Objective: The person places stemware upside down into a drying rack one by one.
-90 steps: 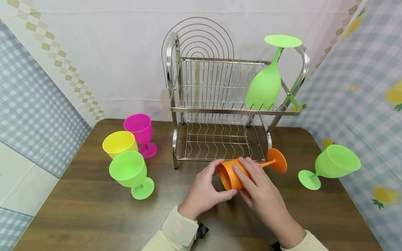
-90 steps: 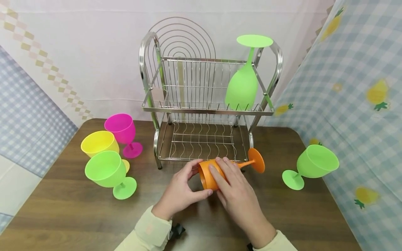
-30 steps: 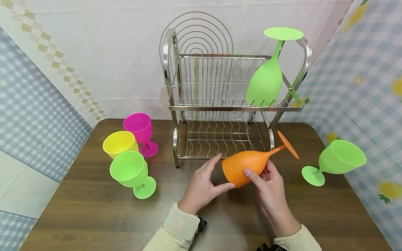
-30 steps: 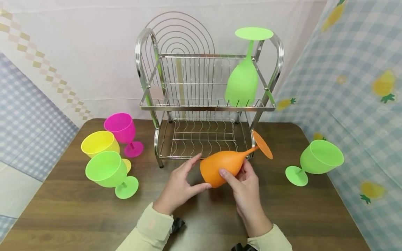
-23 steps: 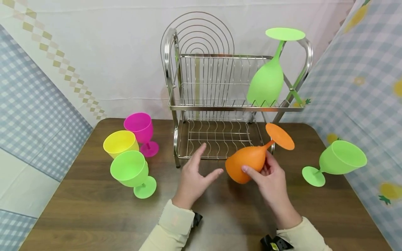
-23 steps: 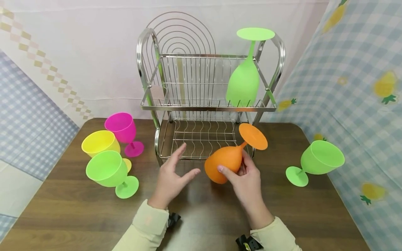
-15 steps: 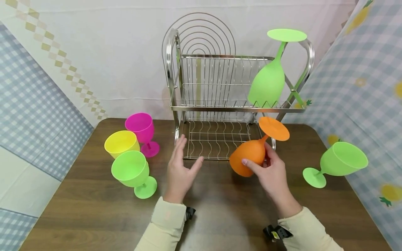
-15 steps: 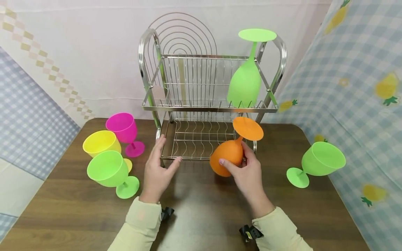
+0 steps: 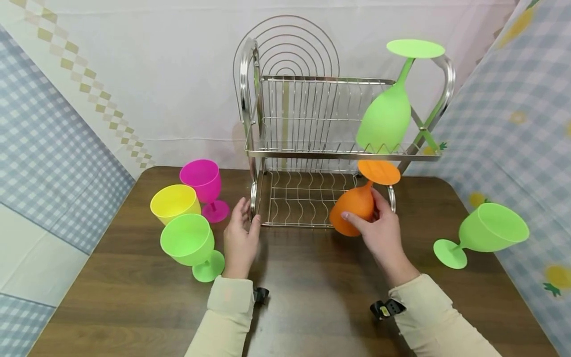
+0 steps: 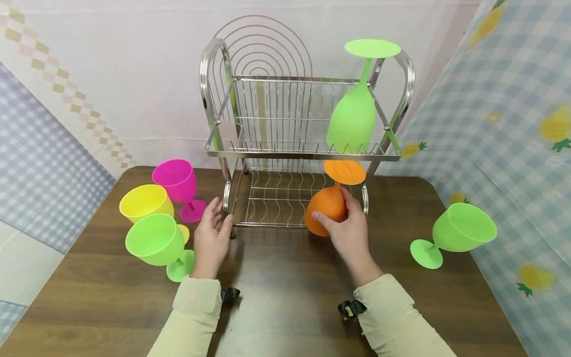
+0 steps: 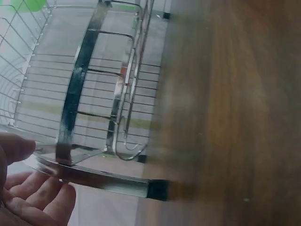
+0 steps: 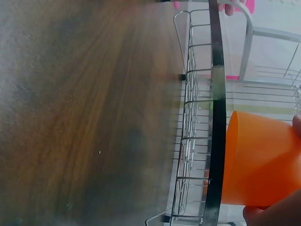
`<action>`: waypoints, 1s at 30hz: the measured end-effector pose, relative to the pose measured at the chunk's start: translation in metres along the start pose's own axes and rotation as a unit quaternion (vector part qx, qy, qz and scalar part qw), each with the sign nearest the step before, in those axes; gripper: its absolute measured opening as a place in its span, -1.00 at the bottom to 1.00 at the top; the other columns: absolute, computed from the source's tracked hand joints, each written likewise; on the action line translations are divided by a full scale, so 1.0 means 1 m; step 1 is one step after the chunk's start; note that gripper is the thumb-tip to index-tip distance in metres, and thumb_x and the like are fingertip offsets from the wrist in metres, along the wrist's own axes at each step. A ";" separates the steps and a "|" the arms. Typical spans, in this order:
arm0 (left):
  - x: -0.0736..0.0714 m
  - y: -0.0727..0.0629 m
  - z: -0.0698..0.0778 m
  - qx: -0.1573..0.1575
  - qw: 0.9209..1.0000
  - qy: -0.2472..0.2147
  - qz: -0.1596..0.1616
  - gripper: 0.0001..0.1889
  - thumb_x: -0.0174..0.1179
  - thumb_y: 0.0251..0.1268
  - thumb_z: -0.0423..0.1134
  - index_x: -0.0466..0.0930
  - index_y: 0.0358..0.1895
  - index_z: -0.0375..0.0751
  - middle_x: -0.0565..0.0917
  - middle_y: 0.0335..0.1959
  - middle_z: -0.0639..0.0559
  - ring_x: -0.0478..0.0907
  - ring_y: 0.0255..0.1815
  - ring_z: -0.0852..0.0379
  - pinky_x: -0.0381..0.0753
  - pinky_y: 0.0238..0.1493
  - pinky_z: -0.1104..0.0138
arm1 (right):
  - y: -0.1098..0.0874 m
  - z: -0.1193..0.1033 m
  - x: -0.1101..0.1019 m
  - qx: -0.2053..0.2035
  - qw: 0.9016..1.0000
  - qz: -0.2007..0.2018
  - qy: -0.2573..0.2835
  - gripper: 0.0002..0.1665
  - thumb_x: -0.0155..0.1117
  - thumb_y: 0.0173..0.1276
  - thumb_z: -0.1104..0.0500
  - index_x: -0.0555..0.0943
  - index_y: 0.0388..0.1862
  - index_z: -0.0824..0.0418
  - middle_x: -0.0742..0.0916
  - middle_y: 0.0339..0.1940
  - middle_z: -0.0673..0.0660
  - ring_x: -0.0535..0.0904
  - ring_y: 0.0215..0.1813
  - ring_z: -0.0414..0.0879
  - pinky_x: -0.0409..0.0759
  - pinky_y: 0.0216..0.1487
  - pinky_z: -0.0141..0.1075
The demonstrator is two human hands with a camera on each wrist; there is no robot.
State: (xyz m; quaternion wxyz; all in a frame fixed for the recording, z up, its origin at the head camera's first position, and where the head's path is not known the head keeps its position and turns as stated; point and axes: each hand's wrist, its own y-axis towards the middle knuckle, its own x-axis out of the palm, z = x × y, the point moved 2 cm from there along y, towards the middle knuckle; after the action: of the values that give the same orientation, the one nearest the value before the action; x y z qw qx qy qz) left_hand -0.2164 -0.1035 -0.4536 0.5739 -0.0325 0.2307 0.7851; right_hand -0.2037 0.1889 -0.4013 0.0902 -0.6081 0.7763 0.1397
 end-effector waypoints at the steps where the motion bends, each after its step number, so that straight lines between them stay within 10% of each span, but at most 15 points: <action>1: 0.000 0.000 -0.001 0.000 1.000 0.004 -0.002 -0.47 0.23 0.40 -0.37 0.38 0.40 -0.31 0.62 0.23 -0.20 0.61 0.19 -0.14 0.61 0.23 0.15 | 0.002 0.000 0.001 -0.003 1.000 0.002 -0.002 0.07 0.55 0.21 0.18 0.17 0.59 0.22 0.47 0.44 0.20 0.46 0.34 0.10 0.44 0.41 0.00; 9: 0.002 0.001 -0.005 0.018 0.999 0.029 0.019 -0.75 0.23 0.39 -0.40 0.62 0.09 -0.28 0.75 -0.08 -0.16 0.72 -0.06 -0.08 0.72 0.01 0.13 | 0.021 0.005 0.005 -0.003 0.999 0.020 -0.037 0.05 0.53 0.23 0.18 0.17 0.59 0.21 0.46 0.44 0.24 0.44 0.34 0.17 0.44 0.40 0.05; 30: 0.001 0.002 -0.005 -0.003 1.000 0.023 0.011 -0.78 0.23 0.41 -0.38 0.61 0.07 -0.27 0.76 -0.06 -0.12 0.73 -0.05 -0.06 0.72 0.00 0.13 | 0.039 0.022 0.001 0.024 0.990 -0.014 -0.136 0.04 0.44 0.31 0.19 0.05 0.60 0.32 0.39 0.45 0.39 0.38 0.36 0.34 0.38 0.40 0.21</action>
State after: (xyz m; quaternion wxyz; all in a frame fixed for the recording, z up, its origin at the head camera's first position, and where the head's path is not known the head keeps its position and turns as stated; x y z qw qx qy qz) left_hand -0.2195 -0.1053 -0.4578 0.5599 -0.0497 0.2415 0.7910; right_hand -0.2425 0.2042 -0.4180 0.2116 -0.5922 0.7511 0.2009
